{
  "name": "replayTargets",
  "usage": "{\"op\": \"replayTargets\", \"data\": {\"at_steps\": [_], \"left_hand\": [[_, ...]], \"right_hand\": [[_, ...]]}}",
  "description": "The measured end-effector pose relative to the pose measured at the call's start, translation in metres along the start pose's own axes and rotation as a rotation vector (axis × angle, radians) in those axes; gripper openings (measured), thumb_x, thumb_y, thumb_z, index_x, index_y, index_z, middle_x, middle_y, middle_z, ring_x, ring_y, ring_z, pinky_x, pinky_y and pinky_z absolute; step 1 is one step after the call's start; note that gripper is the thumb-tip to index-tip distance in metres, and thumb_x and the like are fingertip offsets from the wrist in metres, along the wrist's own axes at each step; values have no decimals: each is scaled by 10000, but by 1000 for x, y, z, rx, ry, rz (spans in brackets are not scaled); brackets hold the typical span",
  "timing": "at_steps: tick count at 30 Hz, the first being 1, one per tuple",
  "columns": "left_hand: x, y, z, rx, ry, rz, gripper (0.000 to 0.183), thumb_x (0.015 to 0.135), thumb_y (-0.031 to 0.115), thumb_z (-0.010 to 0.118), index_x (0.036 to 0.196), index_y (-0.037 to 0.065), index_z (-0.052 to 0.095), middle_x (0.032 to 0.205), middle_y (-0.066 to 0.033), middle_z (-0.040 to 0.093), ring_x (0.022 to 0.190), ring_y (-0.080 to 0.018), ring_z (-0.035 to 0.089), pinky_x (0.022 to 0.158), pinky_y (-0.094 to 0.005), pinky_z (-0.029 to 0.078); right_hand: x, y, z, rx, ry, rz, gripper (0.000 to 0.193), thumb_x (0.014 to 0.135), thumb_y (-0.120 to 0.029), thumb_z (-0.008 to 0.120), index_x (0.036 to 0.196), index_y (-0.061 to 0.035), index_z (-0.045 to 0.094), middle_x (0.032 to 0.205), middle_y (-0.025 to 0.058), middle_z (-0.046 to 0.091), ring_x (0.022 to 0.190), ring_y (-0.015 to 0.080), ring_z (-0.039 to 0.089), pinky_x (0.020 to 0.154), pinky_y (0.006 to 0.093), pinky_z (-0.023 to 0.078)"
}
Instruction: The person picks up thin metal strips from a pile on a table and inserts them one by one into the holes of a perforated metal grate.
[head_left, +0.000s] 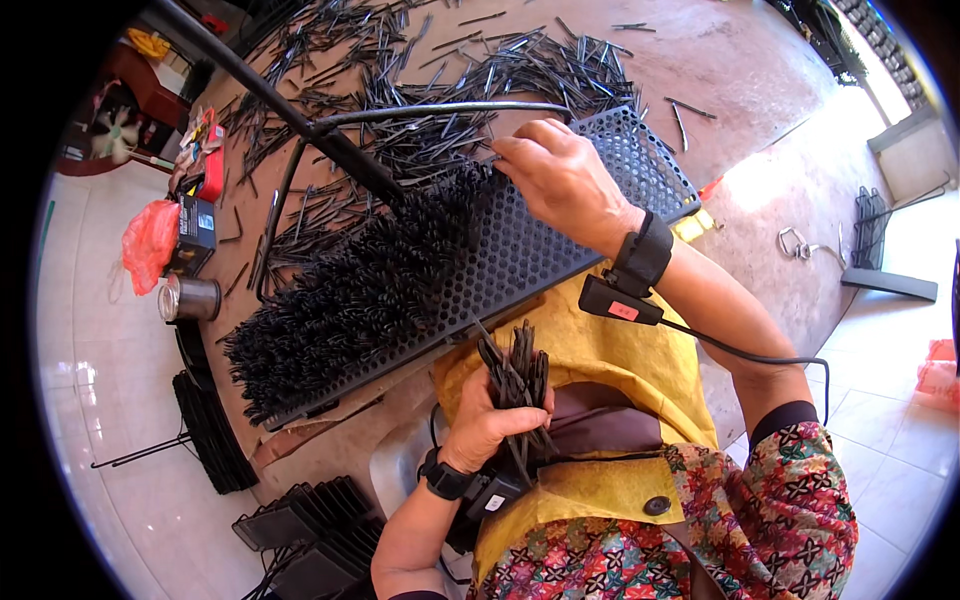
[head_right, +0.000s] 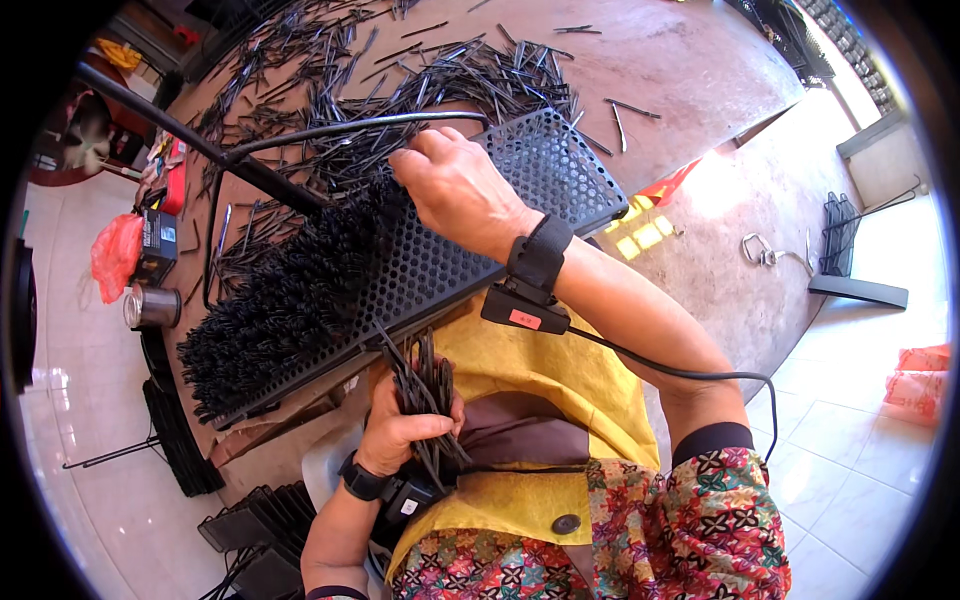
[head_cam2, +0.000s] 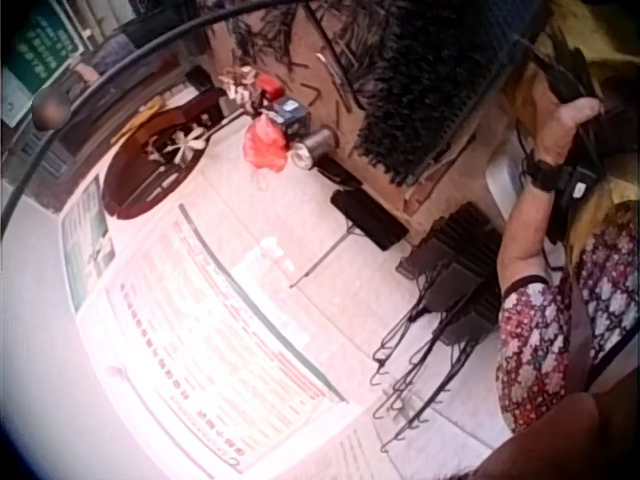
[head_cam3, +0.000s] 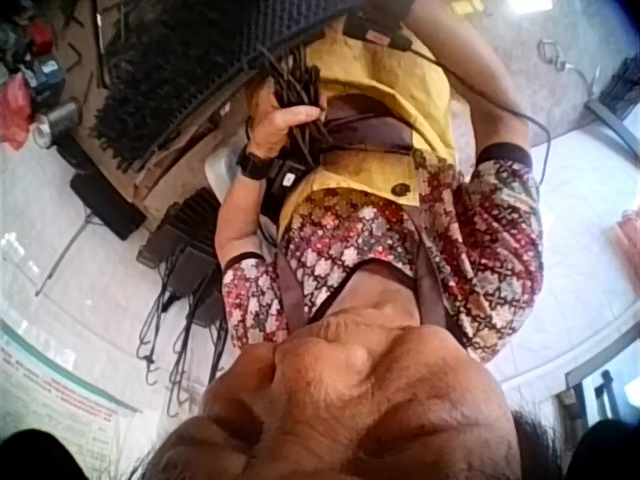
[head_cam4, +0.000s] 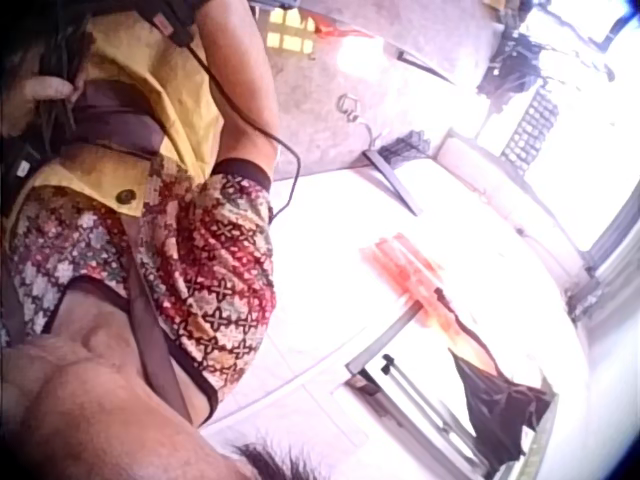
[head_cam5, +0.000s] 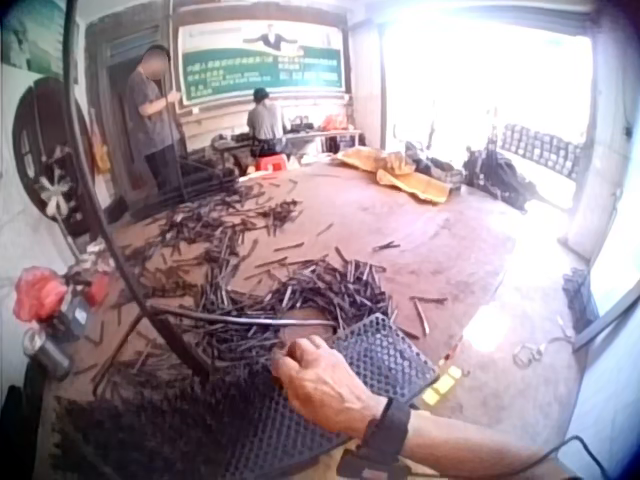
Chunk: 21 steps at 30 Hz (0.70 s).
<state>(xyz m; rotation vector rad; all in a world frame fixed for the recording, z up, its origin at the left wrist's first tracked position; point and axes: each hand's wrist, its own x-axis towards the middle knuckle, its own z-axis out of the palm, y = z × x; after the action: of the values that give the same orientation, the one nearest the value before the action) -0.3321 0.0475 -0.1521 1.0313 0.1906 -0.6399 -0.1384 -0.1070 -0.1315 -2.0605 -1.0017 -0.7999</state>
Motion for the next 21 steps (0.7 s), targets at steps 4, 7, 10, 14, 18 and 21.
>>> {"op": "replayTargets", "data": {"at_steps": [4,7,10,14,18,21], "left_hand": [[0,1,-2,22,-5,5,522,643,37,670,1119,-8,459,810,-80,600,700,-153,581,664,-279,476],[0,0,-3,23,0,17,504,650,27,674,1110,-2,470,811,-72,602,706,-147,581,668,-270,476],[1,2,1,68,-14,24,447,656,12,677,1067,2,502,814,-62,604,717,-137,583,674,-261,477],[1,-4,1,148,-46,8,369,660,-19,670,1004,3,540,817,-49,607,731,-127,586,676,-250,477],[1,0,3,74,-35,1,402,663,-39,662,1038,4,524,822,-56,607,730,-131,585,673,-253,479],[1,-5,-1,-22,-3,23,461,664,-43,655,1092,0,488,825,-71,605,712,-145,587,664,-264,483]], "right_hand": [[-6,-21,-12,-37,-91,109,164,779,-139,630,852,-3,575,724,153,509,691,332,518,610,408,445],[-24,-54,-35,421,-362,504,300,768,-184,711,941,42,617,740,107,609,627,174,584,564,290,469],[-37,-73,-43,713,-680,646,278,757,-173,725,883,54,625,765,99,630,668,152,603,573,283,477],[-53,-82,-41,799,-666,733,149,788,-74,664,863,49,629,801,89,647,752,151,618,659,267,486],[-44,-73,-48,944,-404,916,113,778,-68,654,760,41,631,712,73,649,628,109,585,585,250,478],[-27,-64,-56,977,-155,1051,103,831,-74,628,832,29,630,722,69,653,610,89,594,545,203,482]]}}
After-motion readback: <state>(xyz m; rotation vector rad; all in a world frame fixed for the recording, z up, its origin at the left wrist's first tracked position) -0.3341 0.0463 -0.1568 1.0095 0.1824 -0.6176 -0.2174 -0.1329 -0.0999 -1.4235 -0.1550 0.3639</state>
